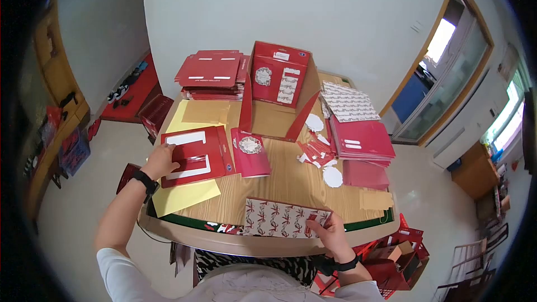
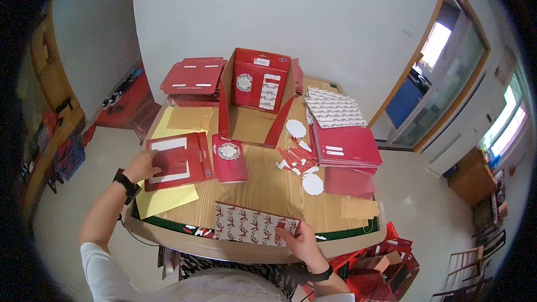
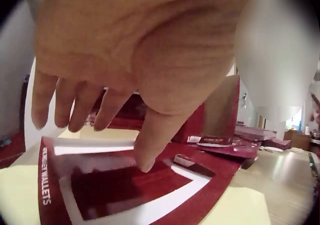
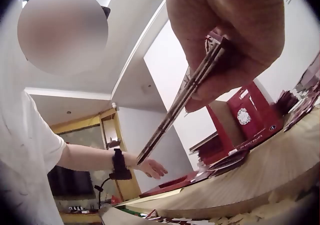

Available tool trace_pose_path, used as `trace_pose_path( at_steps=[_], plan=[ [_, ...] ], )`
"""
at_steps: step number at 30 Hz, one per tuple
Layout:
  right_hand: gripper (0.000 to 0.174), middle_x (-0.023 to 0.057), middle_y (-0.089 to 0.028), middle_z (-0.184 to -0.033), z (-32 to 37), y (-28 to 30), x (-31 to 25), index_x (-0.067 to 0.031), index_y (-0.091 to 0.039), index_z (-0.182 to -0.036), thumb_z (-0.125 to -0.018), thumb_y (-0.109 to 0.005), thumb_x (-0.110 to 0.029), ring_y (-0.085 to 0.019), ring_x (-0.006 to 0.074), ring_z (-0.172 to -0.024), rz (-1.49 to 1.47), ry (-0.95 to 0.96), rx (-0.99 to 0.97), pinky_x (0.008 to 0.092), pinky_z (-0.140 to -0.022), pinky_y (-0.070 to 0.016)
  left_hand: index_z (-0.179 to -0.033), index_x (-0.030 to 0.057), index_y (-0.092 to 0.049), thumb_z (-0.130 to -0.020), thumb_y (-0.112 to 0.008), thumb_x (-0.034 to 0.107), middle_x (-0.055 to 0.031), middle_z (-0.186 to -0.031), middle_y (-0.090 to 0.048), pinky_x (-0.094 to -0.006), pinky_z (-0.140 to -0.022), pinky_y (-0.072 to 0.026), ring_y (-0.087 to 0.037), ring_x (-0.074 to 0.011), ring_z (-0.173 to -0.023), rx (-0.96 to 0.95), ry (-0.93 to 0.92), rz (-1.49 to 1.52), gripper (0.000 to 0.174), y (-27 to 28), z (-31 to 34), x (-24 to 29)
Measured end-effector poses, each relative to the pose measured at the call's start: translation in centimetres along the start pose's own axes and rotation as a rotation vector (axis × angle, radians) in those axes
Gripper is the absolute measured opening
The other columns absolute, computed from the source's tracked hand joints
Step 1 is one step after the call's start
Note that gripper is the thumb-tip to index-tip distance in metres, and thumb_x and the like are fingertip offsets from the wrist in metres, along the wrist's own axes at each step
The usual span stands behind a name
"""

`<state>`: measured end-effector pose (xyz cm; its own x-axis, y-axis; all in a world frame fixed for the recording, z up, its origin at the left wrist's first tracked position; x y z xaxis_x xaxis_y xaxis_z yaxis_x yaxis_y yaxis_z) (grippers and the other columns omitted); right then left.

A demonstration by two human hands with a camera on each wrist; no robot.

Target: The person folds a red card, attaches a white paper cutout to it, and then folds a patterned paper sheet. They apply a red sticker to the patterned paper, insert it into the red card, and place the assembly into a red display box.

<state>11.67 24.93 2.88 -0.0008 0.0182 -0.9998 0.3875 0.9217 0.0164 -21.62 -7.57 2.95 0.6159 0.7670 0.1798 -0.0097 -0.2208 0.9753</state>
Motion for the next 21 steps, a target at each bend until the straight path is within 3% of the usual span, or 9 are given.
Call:
trace_pose_path(
  at_steps=[6,10,15,18,21],
  plan=[
    [0.022,0.0042,-0.063,-0.088,0.3,0.8,-0.6,0.0004,-0.056,-0.099,-0.078,-0.061,0.005,-0.058,0.0092,-0.079,-0.011,0.01,0.028,0.0245,-0.07,-0.0473,-0.107,0.0008,-0.056,-0.065,-0.069,0.016,-0.0207,-0.099,-0.058,-0.0396,-0.084,-0.0458,-0.055,-0.0338,-0.095,-0.131,0.122,-0.017,0.047,-1.4,-1.8,0.9],
    [0.021,0.0041,-0.062,-0.088,0.6,1.5,0.0,0.0015,-0.055,-0.101,-0.081,-0.06,0.003,-0.057,0.0089,-0.075,0.006,0.039,0.03,0.0236,-0.065,-0.0461,-0.106,0.0024,-0.057,-0.065,-0.067,0.015,-0.0192,-0.096,-0.058,-0.0405,-0.082,-0.0465,-0.055,-0.0349,-0.093,-0.1,0.054,-0.135,0.045,-2.2,-1.8,0.5],
    [0.023,0.0036,-0.062,-0.087,1.0,2.2,-0.5,0.0007,-0.055,-0.1,-0.079,-0.063,0.001,-0.057,0.0089,-0.074,0.04,0.077,0.151,0.0238,-0.065,-0.0463,-0.106,0.0021,-0.056,-0.064,-0.066,0.014,-0.0179,-0.094,-0.057,-0.0405,-0.08,-0.0471,-0.055,-0.0341,-0.092,0.014,0.003,-0.116,0.045,2.3,1.8,2.2],
    [0.025,0.0041,-0.063,-0.089,1.2,2.3,-1.3,0.0004,-0.055,-0.101,-0.078,-0.064,0.001,-0.058,0.0095,-0.076,-0.076,0.087,0.239,0.0245,-0.068,-0.0468,-0.107,0.002,-0.055,-0.065,-0.066,0.016,-0.0172,-0.093,-0.056,-0.0399,-0.078,-0.0479,-0.054,-0.0327,-0.092,-0.023,0.033,-0.118,0.046,6.5,5.3,6.0],
    [0.027,0.0067,-0.063,-0.093,0.7,2.2,-1.6,0.001,-0.054,-0.104,-0.079,-0.063,0.0,-0.059,0.0109,-0.081,-0.182,0.091,0.244,0.0259,-0.073,-0.0473,-0.105,0.001,-0.053,-0.067,-0.066,0.019,-0.015,-0.091,-0.056,-0.0382,-0.069,-0.0495,-0.059,-0.0303,-0.08,-0.026,-0.112,-0.148,0.045,7.1,8.0,9.0]
  ],
)
Point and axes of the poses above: each hand's wrist, its own z-axis away from the middle knuckle, its own y-axis out of the back of the hand, x = y × z, the point moved 1 cm from there along -z, towards the middle knuckle
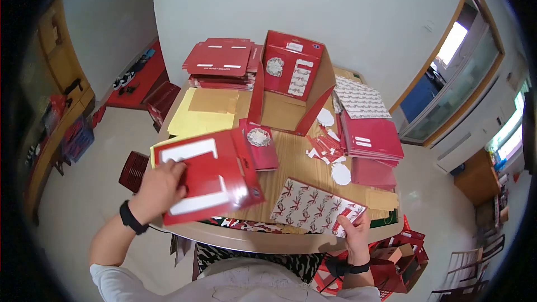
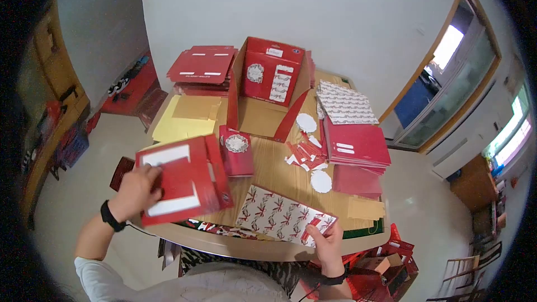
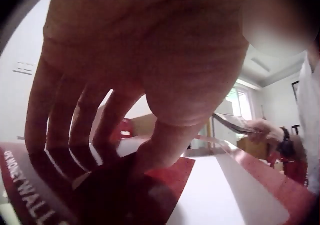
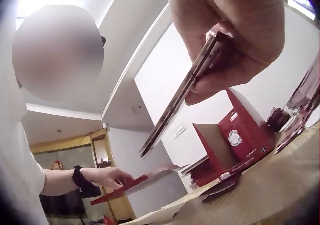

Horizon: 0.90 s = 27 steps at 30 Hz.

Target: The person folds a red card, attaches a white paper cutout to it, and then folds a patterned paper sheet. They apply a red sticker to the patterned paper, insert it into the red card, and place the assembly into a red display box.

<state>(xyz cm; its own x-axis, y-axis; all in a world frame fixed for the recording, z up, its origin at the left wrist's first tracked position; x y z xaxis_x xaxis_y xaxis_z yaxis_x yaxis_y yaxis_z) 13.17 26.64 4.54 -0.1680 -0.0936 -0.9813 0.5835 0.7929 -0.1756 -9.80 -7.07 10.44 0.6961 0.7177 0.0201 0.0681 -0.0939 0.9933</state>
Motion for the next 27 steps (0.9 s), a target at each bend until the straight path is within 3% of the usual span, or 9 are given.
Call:
trace_pose_path(
  at_steps=[3,7,13,16,20,24,27],
  plan=[
    [0.026,0.0077,-0.063,-0.095,-0.8,-0.4,0.2,0.0013,-0.053,-0.105,-0.08,-0.061,0.001,-0.059,0.0111,-0.081,-0.017,-0.036,-0.01,0.0261,-0.073,-0.048,-0.107,-0.0005,-0.052,-0.068,-0.065,0.021,-0.0167,-0.094,-0.057,-0.0391,-0.069,-0.0492,-0.059,-0.0326,-0.079,-0.05,-0.092,0.131,0.046,-1.2,1.5,3.1],
    [0.027,0.0078,-0.063,-0.095,-1.3,0.2,1.1,0.0014,-0.052,-0.106,-0.08,-0.061,0.001,-0.06,0.011,-0.08,0.013,-0.086,-0.008,0.0258,-0.071,-0.0489,-0.107,-0.0028,-0.052,-0.069,-0.065,0.023,-0.0125,-0.087,-0.055,-0.0343,-0.063,-0.0489,-0.058,-0.0252,-0.076,-0.004,-0.275,0.054,0.048,-3.0,2.2,6.0],
    [0.026,0.0069,-0.063,-0.094,-0.6,2.8,2.2,0.0011,-0.055,-0.103,-0.079,-0.061,0.002,-0.06,0.0105,-0.08,0.128,-0.309,-0.108,0.026,-0.071,-0.0491,-0.107,-0.004,-0.053,-0.069,-0.061,0.018,-0.0099,-0.08,-0.052,-0.0305,-0.056,-0.0475,-0.054,-0.022,-0.068,0.07,-0.338,0.059,0.044,-7.2,1.7,7.8],
    [0.033,0.008,-0.064,-0.096,-0.3,3.3,3.3,0.0009,-0.053,-0.109,-0.076,-0.061,0.005,-0.061,0.0131,-0.083,0.155,-0.34,-0.196,0.0279,-0.075,-0.0496,-0.11,-0.0029,-0.053,-0.071,-0.059,0.021,-0.0098,-0.08,-0.053,-0.0308,-0.053,-0.0472,-0.054,-0.0223,-0.067,0.055,-0.335,-0.019,0.046,-8.6,1.6,8.7],
    [0.031,0.0072,-0.064,-0.095,-0.4,3.2,4.2,0.0011,-0.055,-0.106,-0.077,-0.062,0.003,-0.06,0.0117,-0.081,0.159,-0.385,-0.229,0.0267,-0.074,-0.049,-0.114,-0.001,-0.053,-0.073,-0.058,0.024,-0.0092,-0.078,-0.054,-0.0305,-0.047,-0.0454,-0.053,-0.0217,-0.065,0.012,-0.379,-0.126,0.049,-9.5,1.7,9.8],
    [0.024,0.002,-0.063,-0.091,-0.9,3.1,4.5,-0.001,-0.056,-0.103,-0.08,-0.062,-0.002,-0.057,0.008,-0.078,0.171,-0.415,-0.3,0.0237,-0.07,-0.0466,-0.111,-0.0008,-0.052,-0.071,-0.055,0.013,-0.0089,-0.076,-0.053,-0.0268,-0.041,-0.0462,-0.055,-0.0189,-0.06,0.065,-0.383,-0.093,0.042,-9.7,1.5,9.8],
    [0.025,0.0017,-0.062,-0.091,-1.6,3.1,4.5,-0.0014,-0.056,-0.104,-0.08,-0.063,-0.003,-0.057,0.008,-0.078,0.154,-0.449,-0.345,0.0236,-0.07,-0.0466,-0.109,-0.0003,-0.053,-0.071,-0.055,0.013,-0.0087,-0.075,-0.052,-0.0264,-0.041,-0.0458,-0.055,-0.0184,-0.06,0.072,-0.377,-0.12,0.041,-9.7,1.5,9.9]
  ],
)
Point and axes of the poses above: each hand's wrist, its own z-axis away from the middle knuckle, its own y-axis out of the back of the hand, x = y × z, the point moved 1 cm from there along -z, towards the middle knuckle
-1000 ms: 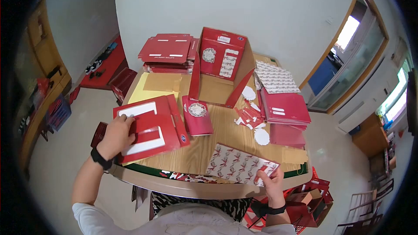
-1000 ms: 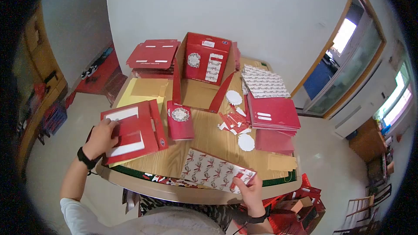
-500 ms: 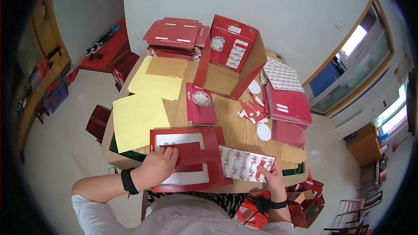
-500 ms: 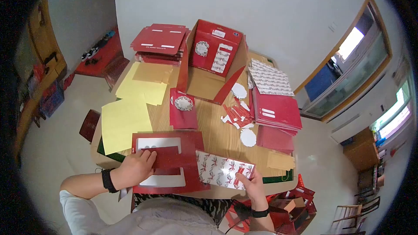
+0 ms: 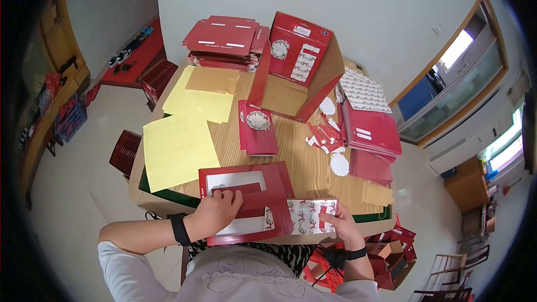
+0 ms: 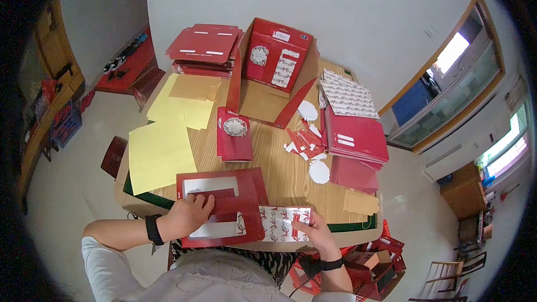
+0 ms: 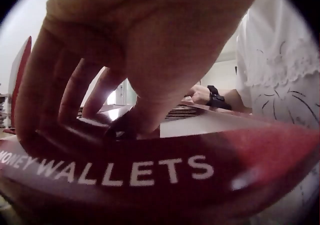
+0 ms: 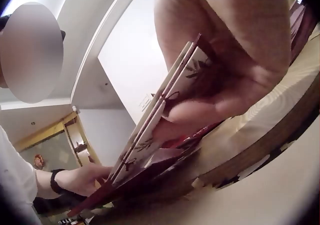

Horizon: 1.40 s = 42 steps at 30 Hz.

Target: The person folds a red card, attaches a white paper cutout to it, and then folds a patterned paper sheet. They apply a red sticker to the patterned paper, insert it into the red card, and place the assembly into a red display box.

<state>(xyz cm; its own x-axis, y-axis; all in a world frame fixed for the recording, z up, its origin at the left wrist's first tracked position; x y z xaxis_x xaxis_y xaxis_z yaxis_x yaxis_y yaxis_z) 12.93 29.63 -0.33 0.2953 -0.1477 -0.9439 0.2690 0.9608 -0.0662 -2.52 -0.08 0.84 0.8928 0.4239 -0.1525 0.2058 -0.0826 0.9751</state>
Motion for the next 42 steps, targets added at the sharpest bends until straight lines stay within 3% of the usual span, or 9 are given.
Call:
trace_pose_path(
  at_steps=[15,42],
  plan=[
    [0.023,0.001,-0.063,-0.091,-1.2,0.8,0.4,-0.0019,-0.058,-0.103,-0.08,-0.063,-0.004,-0.057,0.0071,-0.078,0.07,-0.027,-0.057,0.0235,-0.07,-0.0467,-0.108,-0.0011,-0.054,-0.072,-0.054,0.014,-0.0087,-0.078,-0.054,-0.0256,-0.047,-0.0462,-0.053,-0.0203,-0.07,0.011,-0.001,-0.081,0.039,-1.4,0.2,0.5],
    [0.028,0.0012,-0.063,-0.095,-4.2,1.6,0.0,-0.0041,-0.057,-0.106,-0.079,-0.065,-0.006,-0.058,0.008,-0.08,0.089,-0.112,-0.174,0.0249,-0.07,-0.0481,-0.108,0.0001,-0.053,-0.074,-0.053,0.013,-0.0137,-0.079,-0.056,-0.0303,-0.049,-0.049,-0.056,-0.0246,-0.067,0.037,0.085,-0.021,0.036,-2.4,0.0,1.0]
  ],
)
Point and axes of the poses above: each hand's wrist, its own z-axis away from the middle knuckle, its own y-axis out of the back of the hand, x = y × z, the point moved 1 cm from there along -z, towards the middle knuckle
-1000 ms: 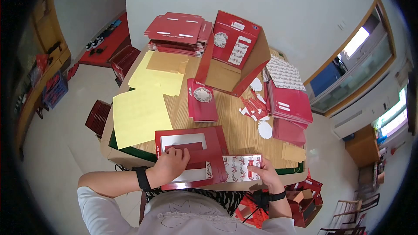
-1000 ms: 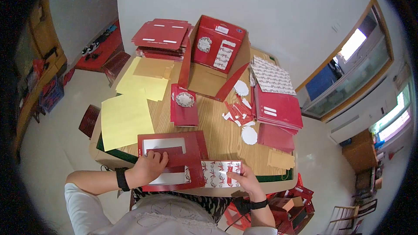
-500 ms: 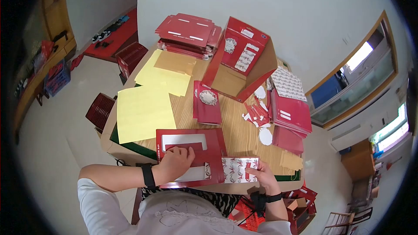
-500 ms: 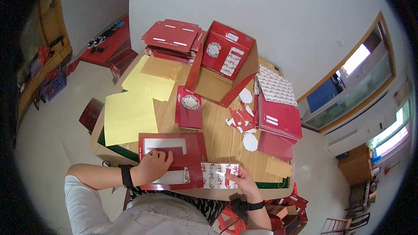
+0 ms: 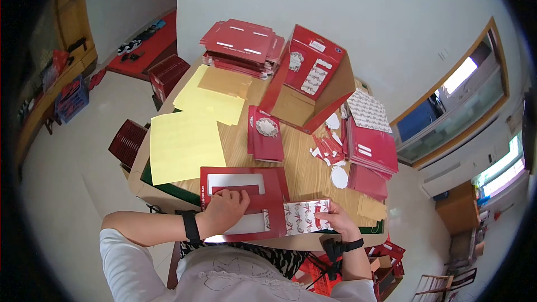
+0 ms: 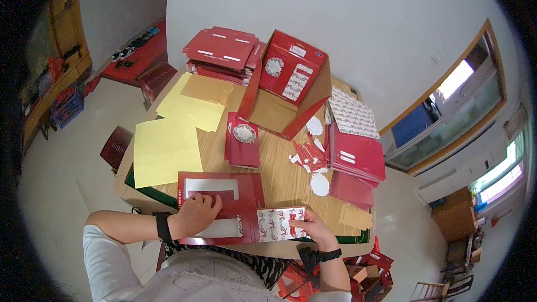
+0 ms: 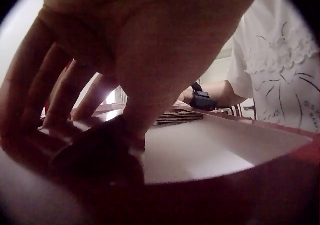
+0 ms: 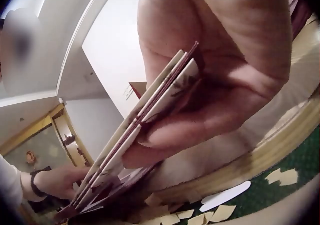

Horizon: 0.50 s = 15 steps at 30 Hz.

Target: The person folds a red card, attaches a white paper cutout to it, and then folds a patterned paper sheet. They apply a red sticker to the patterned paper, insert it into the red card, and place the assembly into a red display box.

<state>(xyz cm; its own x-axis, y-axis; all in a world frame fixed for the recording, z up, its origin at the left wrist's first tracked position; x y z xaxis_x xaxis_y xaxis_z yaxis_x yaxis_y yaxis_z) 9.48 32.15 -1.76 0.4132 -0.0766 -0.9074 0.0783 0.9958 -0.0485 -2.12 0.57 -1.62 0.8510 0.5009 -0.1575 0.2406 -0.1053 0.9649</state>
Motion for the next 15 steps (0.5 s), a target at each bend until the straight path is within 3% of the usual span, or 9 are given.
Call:
trace_pose_path(
  at_steps=[3,6,9,12,15],
  plan=[
    [0.027,0.0015,-0.063,-0.095,-0.1,0.1,-0.2,-0.0037,-0.058,-0.105,-0.079,-0.065,-0.006,-0.058,0.0084,-0.08,-0.013,-0.001,-0.016,0.0251,-0.07,-0.0481,-0.109,-0.0006,-0.052,-0.075,-0.054,0.015,-0.0159,-0.077,-0.057,-0.0357,-0.047,-0.0493,-0.058,-0.0271,-0.067,-0.002,0.0,0.045,0.037,-0.7,0.0,0.1],
    [0.026,0.0017,-0.063,-0.095,-0.2,0.2,-0.2,-0.0034,-0.059,-0.104,-0.079,-0.065,-0.006,-0.058,0.0086,-0.081,-0.022,-0.008,-0.034,0.0255,-0.07,-0.0482,-0.106,0.0003,-0.053,-0.074,-0.053,0.013,-0.0131,-0.077,-0.056,-0.0303,-0.049,-0.0488,-0.056,-0.0245,-0.067,0.007,0.006,-0.006,0.035,-0.2,0.0,0.1],
    [0.025,0.0023,-0.063,-0.094,-0.3,-0.1,-0.2,-0.0028,-0.058,-0.104,-0.079,-0.065,-0.004,-0.058,0.0087,-0.079,0.017,-0.016,-0.009,0.0253,-0.068,-0.0481,-0.106,0.0003,-0.053,-0.074,-0.053,0.013,-0.0128,-0.077,-0.056,-0.0304,-0.047,-0.0484,-0.056,-0.0243,-0.067,0.02,0.007,-0.019,0.035,-0.4,-0.1,0.2],
    [0.025,0.0036,-0.063,-0.091,-0.6,-0.5,-0.2,-0.0019,-0.057,-0.104,-0.079,-0.063,-0.001,-0.058,0.0088,-0.076,0.153,-0.038,0.053,0.0247,-0.065,-0.0481,-0.108,-0.0005,-0.052,-0.076,-0.054,0.014,-0.0165,-0.077,-0.056,-0.0383,-0.047,-0.05,-0.058,-0.0275,-0.067,-0.017,0.009,0.007,0.035,-0.7,-0.1,0.4],
    [0.025,0.0033,-0.063,-0.091,-0.6,-0.4,-0.1,-0.0018,-0.058,-0.104,-0.08,-0.063,-0.001,-0.058,0.0084,-0.075,0.204,-0.02,0.072,0.0246,-0.065,-0.048,-0.107,-0.0005,-0.052,-0.076,-0.054,0.015,-0.0164,-0.077,-0.056,-0.0399,-0.047,-0.0501,-0.058,-0.0276,-0.067,-0.004,0.012,-0.001,0.035,-1.2,-0.1,0.4]
  ],
)
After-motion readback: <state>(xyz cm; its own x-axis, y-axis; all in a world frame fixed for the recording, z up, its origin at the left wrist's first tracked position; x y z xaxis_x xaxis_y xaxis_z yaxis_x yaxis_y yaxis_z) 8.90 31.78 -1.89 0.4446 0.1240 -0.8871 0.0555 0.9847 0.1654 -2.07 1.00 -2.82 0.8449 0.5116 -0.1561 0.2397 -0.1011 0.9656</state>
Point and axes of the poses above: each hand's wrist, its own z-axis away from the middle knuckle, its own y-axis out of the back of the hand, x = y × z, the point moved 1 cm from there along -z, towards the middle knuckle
